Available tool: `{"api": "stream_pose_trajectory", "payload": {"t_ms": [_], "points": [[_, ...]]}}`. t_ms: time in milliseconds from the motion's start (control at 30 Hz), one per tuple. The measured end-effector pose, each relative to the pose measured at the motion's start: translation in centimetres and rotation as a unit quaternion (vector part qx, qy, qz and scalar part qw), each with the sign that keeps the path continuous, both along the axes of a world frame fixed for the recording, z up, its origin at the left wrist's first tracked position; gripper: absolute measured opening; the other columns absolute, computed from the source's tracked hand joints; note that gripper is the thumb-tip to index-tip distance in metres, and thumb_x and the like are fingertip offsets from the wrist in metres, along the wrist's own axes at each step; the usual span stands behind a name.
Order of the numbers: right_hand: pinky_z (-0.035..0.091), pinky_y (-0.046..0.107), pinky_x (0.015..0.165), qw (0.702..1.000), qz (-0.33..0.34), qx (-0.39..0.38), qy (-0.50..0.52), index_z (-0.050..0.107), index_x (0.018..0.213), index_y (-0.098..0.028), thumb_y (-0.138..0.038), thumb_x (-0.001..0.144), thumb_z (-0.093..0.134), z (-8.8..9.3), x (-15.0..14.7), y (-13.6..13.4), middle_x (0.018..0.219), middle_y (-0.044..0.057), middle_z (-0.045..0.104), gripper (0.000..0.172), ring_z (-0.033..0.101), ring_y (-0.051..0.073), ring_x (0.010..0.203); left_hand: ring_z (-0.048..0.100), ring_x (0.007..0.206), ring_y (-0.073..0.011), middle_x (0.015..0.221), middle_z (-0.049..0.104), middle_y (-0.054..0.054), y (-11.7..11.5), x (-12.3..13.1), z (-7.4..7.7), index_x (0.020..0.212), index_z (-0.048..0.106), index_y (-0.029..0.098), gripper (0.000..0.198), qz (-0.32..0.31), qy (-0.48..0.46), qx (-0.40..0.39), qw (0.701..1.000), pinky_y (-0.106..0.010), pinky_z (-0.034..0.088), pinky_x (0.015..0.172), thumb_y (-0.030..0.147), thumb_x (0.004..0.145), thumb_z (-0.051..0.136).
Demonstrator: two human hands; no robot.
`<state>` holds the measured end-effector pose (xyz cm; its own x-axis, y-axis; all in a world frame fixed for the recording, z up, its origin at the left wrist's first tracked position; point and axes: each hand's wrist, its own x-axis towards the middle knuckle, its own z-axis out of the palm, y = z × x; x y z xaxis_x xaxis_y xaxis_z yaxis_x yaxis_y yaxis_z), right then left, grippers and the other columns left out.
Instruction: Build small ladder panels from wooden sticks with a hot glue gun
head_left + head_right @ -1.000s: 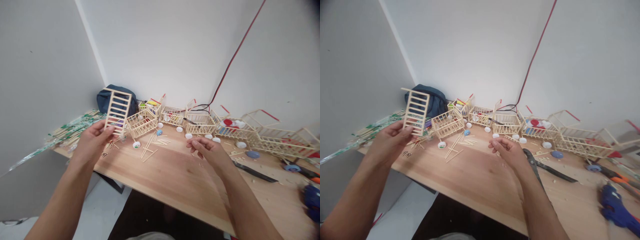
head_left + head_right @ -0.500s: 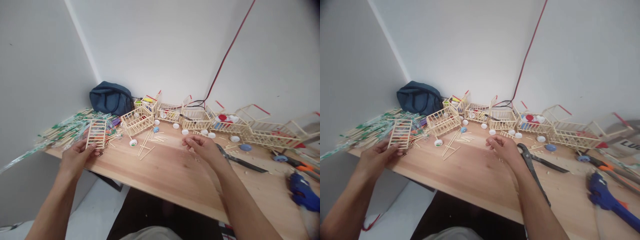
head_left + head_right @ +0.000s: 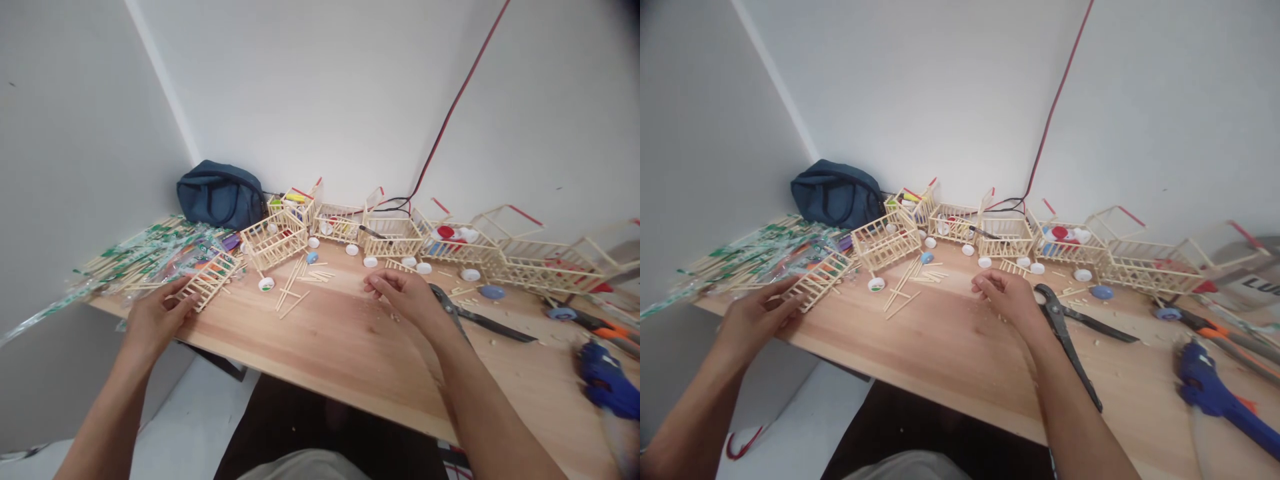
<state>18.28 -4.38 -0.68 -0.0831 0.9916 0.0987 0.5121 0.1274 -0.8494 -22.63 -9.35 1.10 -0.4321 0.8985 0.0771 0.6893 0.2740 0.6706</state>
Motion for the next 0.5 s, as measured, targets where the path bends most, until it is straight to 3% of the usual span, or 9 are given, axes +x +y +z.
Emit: {"api": "stream_pose_trajectory", "payload": {"t_ms": [133,200,300,400,500], "points": [[0.048,0.029,0.064,1.0,-0.009,0.001,-0.021,0.07,0.081,-0.019,-0.045,0.086,0.053,0.1,0.0,0.0,0.082,0.006,0.074,0.031,0.066,0.017,0.065,0.064,0.078,-0.0243,0.088,0.07,-0.005,0.0,-0.3,-0.5,0.12,0.066,0.021,0.048,-0.009,0.153,0.023,0.988,-0.03,0.047,0.071,0.045,0.079,0.056],[0.047,0.029,0.065,0.999,-0.014,0.002,-0.034,0.07,0.08,-0.019,-0.043,0.087,0.052,0.0,0.1,0.0,0.081,0.005,0.074,0.03,0.066,0.017,0.066,0.063,0.088,-0.0264,0.11,0.065,-0.011,-0.4,-0.1,-0.7,0.118,0.066,0.022,0.042,0.001,0.216,0.065,0.974,-0.035,0.048,0.079,0.043,0.084,0.051],[0.047,0.03,0.067,0.999,-0.012,0.014,-0.045,0.07,0.081,-0.02,-0.04,0.088,0.051,-0.1,0.1,0.0,0.082,0.004,0.074,0.028,0.066,0.017,0.066,0.061,0.099,-0.029,0.12,0.059,-0.014,-1.1,1.2,-0.7,0.12,0.064,0.021,0.041,0.013,0.257,0.133,0.957,-0.039,0.048,0.082,0.041,0.091,0.045],[0.046,0.03,0.066,0.998,-0.018,0.024,-0.063,0.071,0.08,-0.02,-0.038,0.087,0.051,-0.2,0.1,-0.2,0.081,0.004,0.074,0.028,0.065,0.017,0.067,0.061,0.099,-0.0254,0.108,0.067,-0.009,-1.1,3.6,-0.5,0.112,0.066,0.022,0.032,-0.121,0.242,0.183,0.945,-0.036,0.046,0.089,0.034,0.095,0.043],[0.046,0.031,0.066,0.997,-0.021,0.026,-0.07,0.071,0.08,-0.02,-0.037,0.088,0.05,-0.2,-0.1,-0.3,0.08,0.004,0.074,0.028,0.066,0.018,0.068,0.06,0.097,-0.0234,0.103,0.069,-0.008,-0.1,6.8,-0.4,0.109,0.068,0.023,0.032,-0.28,0.217,0.16,0.921,-0.034,0.046,0.087,0.028,0.096,0.039]]}}
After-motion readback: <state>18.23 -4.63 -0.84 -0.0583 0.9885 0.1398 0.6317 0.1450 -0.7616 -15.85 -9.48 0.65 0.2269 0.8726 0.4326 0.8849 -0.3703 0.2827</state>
